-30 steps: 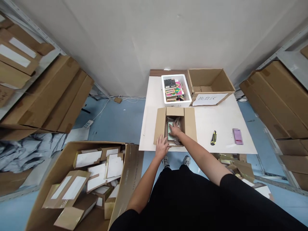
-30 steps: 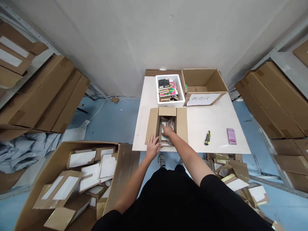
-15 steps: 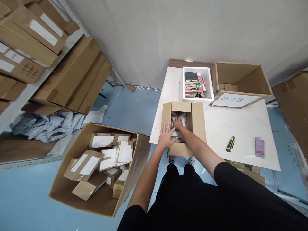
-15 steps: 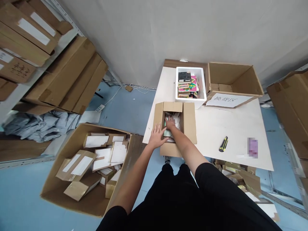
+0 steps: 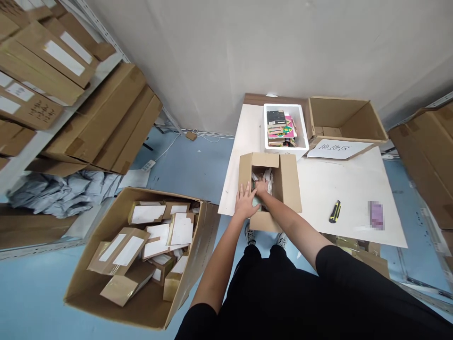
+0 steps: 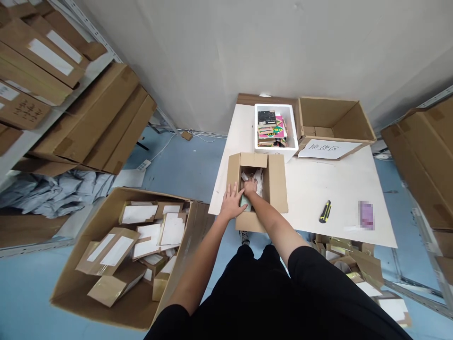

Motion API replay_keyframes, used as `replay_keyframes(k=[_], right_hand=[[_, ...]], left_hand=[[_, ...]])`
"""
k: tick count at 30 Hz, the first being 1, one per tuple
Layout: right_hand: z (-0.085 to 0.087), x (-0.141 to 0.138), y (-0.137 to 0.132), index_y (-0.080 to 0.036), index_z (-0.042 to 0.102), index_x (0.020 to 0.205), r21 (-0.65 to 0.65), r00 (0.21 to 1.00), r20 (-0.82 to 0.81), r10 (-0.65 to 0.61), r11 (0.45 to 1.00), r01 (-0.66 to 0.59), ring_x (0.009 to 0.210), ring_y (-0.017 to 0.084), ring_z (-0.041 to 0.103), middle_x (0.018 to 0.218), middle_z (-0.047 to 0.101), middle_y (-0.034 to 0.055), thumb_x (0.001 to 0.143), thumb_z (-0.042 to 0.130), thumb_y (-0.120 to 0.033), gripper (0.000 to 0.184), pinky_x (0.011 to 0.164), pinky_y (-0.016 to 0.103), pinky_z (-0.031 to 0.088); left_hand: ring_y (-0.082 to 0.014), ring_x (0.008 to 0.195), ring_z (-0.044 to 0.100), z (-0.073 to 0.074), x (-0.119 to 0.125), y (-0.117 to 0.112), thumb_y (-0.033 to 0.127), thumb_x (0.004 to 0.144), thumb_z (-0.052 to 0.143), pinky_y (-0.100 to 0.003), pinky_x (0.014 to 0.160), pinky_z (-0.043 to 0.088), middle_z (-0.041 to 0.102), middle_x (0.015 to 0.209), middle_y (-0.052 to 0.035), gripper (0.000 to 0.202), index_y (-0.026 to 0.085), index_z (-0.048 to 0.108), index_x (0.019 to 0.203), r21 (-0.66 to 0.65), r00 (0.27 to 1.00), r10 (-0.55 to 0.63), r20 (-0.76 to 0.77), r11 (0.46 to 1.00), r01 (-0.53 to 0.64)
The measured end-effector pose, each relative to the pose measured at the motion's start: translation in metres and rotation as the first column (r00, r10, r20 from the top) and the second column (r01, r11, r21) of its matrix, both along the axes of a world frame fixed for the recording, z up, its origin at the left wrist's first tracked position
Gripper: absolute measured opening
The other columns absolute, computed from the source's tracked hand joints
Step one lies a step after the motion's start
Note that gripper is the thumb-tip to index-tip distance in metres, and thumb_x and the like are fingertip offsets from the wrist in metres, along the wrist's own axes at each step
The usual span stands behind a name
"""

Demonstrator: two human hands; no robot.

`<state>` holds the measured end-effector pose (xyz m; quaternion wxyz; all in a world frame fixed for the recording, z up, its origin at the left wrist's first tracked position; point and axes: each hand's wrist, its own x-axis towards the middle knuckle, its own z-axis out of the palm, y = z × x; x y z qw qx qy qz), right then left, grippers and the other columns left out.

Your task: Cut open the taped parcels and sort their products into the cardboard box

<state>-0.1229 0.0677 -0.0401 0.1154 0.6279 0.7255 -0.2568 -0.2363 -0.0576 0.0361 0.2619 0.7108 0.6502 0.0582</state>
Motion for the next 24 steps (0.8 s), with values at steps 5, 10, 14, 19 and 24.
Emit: replay_keyframes(k=[5, 10, 14, 19, 24], right_hand=[[0.021, 0.002, -0.01, -0.023, 0.056, 0.155, 0.031, 0.996, -0.004, -0.088, 0.996, 0.088, 0.147, 0.04, 0.04, 0.161, 0.047, 0.0219, 0.098, 0.066, -0.036, 0.058, 0.115, 0.056, 0.039], [0.033, 0.011, -0.032, -0.022, 0.055, 0.151, 0.095, 0.994, -0.062, -0.093, 0.991, 0.098, 0.153, 0.041, 0.036, 0.169, 0.034, 0.0212, 0.101, 0.058, -0.03, 0.05, 0.111, 0.051, 0.046], [0.036, 0.014, -0.039, -0.019, 0.05, 0.152, 0.09, 0.986, -0.098, -0.134, 0.986, 0.143, 0.158, 0.038, 0.031, 0.174, 0.026, 0.0217, 0.099, 0.056, -0.025, 0.053, 0.113, 0.047, 0.047], [0.036, 0.01, -0.03, -0.019, 0.056, 0.145, 0.088, 0.974, -0.149, -0.172, 0.979, 0.186, 0.163, 0.038, 0.023, 0.179, 0.018, 0.018, 0.095, 0.062, -0.03, 0.051, 0.12, 0.049, 0.042], [0.038, 0.005, -0.031, -0.024, 0.051, 0.151, 0.167, 0.97, -0.188, -0.153, 0.968, 0.186, 0.16, 0.038, 0.027, 0.181, 0.015, 0.0111, 0.09, 0.056, -0.018, 0.061, 0.113, 0.053, 0.05]], left_hand=[[-0.0449, 0.167, 0.001, 0.002, 0.001, 0.002, 0.051, 0.09, 0.071, -0.062, 0.133, 0.02, 0.002, 0.184, -0.0014, 0.087, 0.032, 0.04, 0.168, -0.015, 1.0, -0.01, -0.001, 1.0, 0.01], [-0.0439, 0.168, 0.002, 0.001, 0.0, 0.003, 0.05, 0.09, 0.071, -0.062, 0.133, 0.02, 0.003, 0.184, -0.0009, 0.085, 0.035, 0.04, 0.167, -0.012, 1.0, -0.005, 0.01, 1.0, 0.005], [-0.0437, 0.168, 0.002, 0.001, 0.0, 0.003, 0.05, 0.092, 0.069, -0.063, 0.132, 0.021, 0.001, 0.184, -0.0025, 0.082, 0.035, 0.041, 0.167, -0.015, 1.0, -0.01, 0.024, 1.0, 0.01], [-0.0436, 0.168, 0.003, 0.004, 0.0, 0.001, 0.047, 0.093, 0.068, -0.062, 0.132, 0.021, 0.001, 0.184, -0.0053, 0.079, 0.031, 0.042, 0.166, -0.028, 1.0, -0.004, 0.002, 1.0, 0.004], [-0.0429, 0.168, 0.004, 0.004, -0.003, -0.002, 0.046, 0.093, 0.069, -0.06, 0.133, 0.021, -0.001, 0.184, -0.0062, 0.081, 0.031, 0.041, 0.167, -0.018, 1.0, -0.014, -0.011, 1.0, 0.014]])
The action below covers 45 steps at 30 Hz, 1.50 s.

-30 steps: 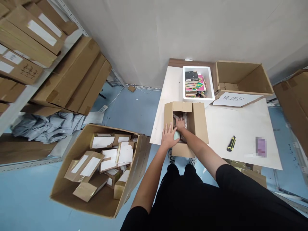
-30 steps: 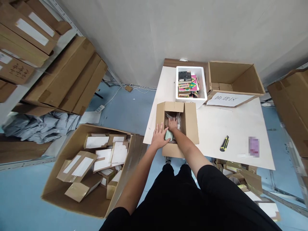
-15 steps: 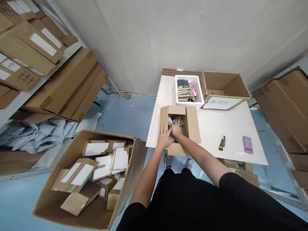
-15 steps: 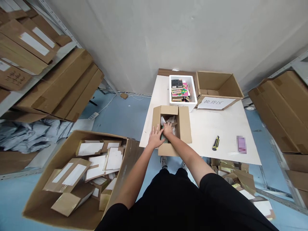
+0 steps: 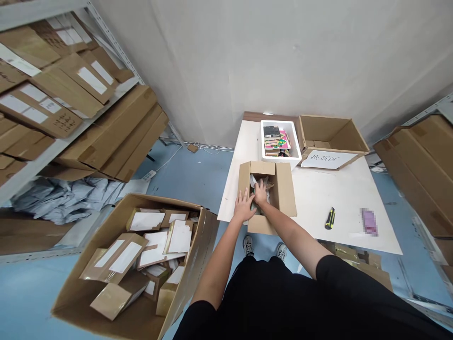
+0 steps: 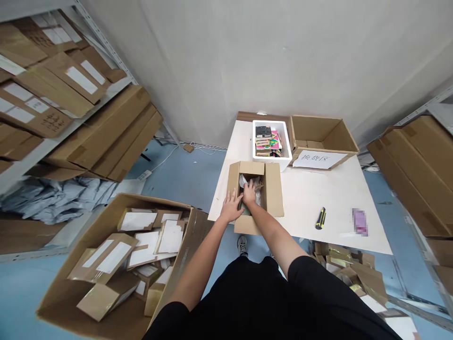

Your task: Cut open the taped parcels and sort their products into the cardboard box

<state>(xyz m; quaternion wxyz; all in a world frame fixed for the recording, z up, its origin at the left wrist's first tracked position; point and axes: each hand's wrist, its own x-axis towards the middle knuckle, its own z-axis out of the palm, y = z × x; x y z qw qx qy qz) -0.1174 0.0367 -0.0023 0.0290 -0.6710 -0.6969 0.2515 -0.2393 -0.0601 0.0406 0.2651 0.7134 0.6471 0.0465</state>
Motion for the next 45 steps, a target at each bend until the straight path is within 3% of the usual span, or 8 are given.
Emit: replay_keyframes(k=[11, 17, 22, 29, 32, 37, 41, 45], right_hand=[[0.055, 0.036, -0.028, -0.022, 0.042, 0.163, 0.305, 0.997, -0.044, 0.056, 0.952, -0.04, 0.162, 0.035, 0.025, 0.182, 0.012, 0.009, 0.09, 0.058, -0.018, 0.075, 0.116, 0.049, 0.05], [0.084, 0.054, -0.028, -0.022, 0.05, 0.155, 0.578, 0.987, -0.124, 0.105, 0.816, -0.014, 0.153, 0.037, 0.041, 0.181, 0.015, 0.0112, 0.089, 0.061, -0.018, 0.067, 0.115, 0.054, 0.049], [0.135, 0.076, -0.01, -0.022, 0.048, 0.155, 0.714, 0.975, -0.191, 0.112, 0.698, 0.06, 0.157, 0.038, 0.037, 0.182, 0.007, 0.0117, 0.088, 0.064, -0.022, 0.069, 0.118, 0.057, 0.047], [0.188, 0.168, 0.011, -0.026, 0.039, 0.159, 0.835, 0.957, -0.276, 0.089, 0.515, 0.193, 0.16, 0.04, 0.033, 0.183, 0.0, 0.0121, 0.087, 0.066, -0.027, 0.078, 0.116, 0.061, 0.048], [0.169, 0.215, 0.011, -0.024, 0.041, 0.157, 0.821, 0.969, -0.245, 0.037, 0.54, 0.187, 0.158, 0.04, 0.036, 0.182, 0.002, 0.0136, 0.086, 0.066, -0.025, 0.075, 0.119, 0.06, 0.045], [0.087, 0.266, 0.003, -0.021, 0.053, 0.148, 0.666, 0.959, -0.282, 0.024, 0.724, 0.178, 0.151, 0.038, 0.044, 0.179, 0.02, 0.0172, 0.085, 0.063, -0.021, 0.063, 0.115, 0.054, 0.05], [0.022, 0.292, 0.0, -0.02, 0.058, 0.148, 0.518, 0.94, -0.33, 0.083, 0.848, 0.107, 0.132, 0.035, 0.059, 0.146, 0.059, 0.0188, 0.084, 0.061, -0.018, 0.064, 0.111, 0.053, 0.053], [-0.018, 0.316, 0.003, -0.022, 0.069, 0.128, 0.541, 0.92, -0.357, 0.163, 0.839, 0.061, 0.127, 0.035, 0.061, 0.129, 0.065, 0.0174, 0.09, 0.062, -0.021, 0.039, 0.113, 0.053, 0.052]], left_hand=[[-0.0417, 0.168, 0.001, -0.003, -0.003, 0.004, 0.048, 0.094, 0.065, -0.06, 0.133, 0.02, 0.0, 0.184, -0.0045, 0.077, 0.031, 0.043, 0.166, 0.002, 1.0, 0.011, 0.017, 1.0, -0.011], [-0.0406, 0.168, -0.003, 0.005, -0.003, 0.006, 0.046, 0.093, 0.068, -0.061, 0.133, 0.019, -0.008, 0.184, 0.0004, 0.079, 0.036, 0.042, 0.167, -0.113, 0.996, 0.081, -0.045, 0.99, -0.085], [-0.0456, 0.167, 0.008, 0.006, 0.011, 0.01, 0.024, 0.089, 0.07, -0.065, 0.127, 0.031, -0.008, 0.184, -0.0002, 0.082, 0.039, 0.043, 0.166, -0.169, 0.962, 0.264, -0.069, 0.947, -0.272], [-0.0486, 0.164, 0.018, 0.009, -0.007, 0.022, 0.018, 0.081, 0.076, -0.065, 0.125, 0.038, -0.002, 0.184, -0.0082, 0.095, 0.033, 0.04, 0.167, -0.118, 0.943, 0.321, -0.089, 0.937, -0.33], [-0.0486, 0.163, 0.024, 0.013, -0.028, 0.024, 0.019, 0.079, 0.078, -0.065, 0.124, 0.039, 0.002, 0.184, -0.0101, 0.095, 0.034, 0.042, 0.166, -0.093, 0.928, 0.348, -0.134, 0.928, -0.361], [-0.0458, 0.164, 0.023, 0.041, -0.013, 0.031, 0.021, 0.086, 0.069, -0.069, 0.127, 0.031, 0.025, 0.179, -0.0156, 0.078, 0.027, 0.05, 0.161, 0.098, 0.896, 0.404, -0.182, 0.915, -0.392], [-0.0368, 0.163, 0.029, 0.07, 0.077, 0.048, 0.021, 0.095, 0.059, -0.055, 0.132, 0.032, 0.04, 0.173, -0.0116, 0.058, 0.022, 0.061, 0.152, 0.349, 0.989, 0.149, -0.007, 0.927, -0.137], [-0.0315, 0.157, 0.04, 0.063, 0.183, 0.069, 0.02, 0.097, 0.058, -0.048, 0.131, 0.036, 0.055, 0.162, -0.0106, 0.051, 0.023, 0.064, 0.148, 0.327, 0.982, -0.165, 0.091, 0.937, 0.127]])
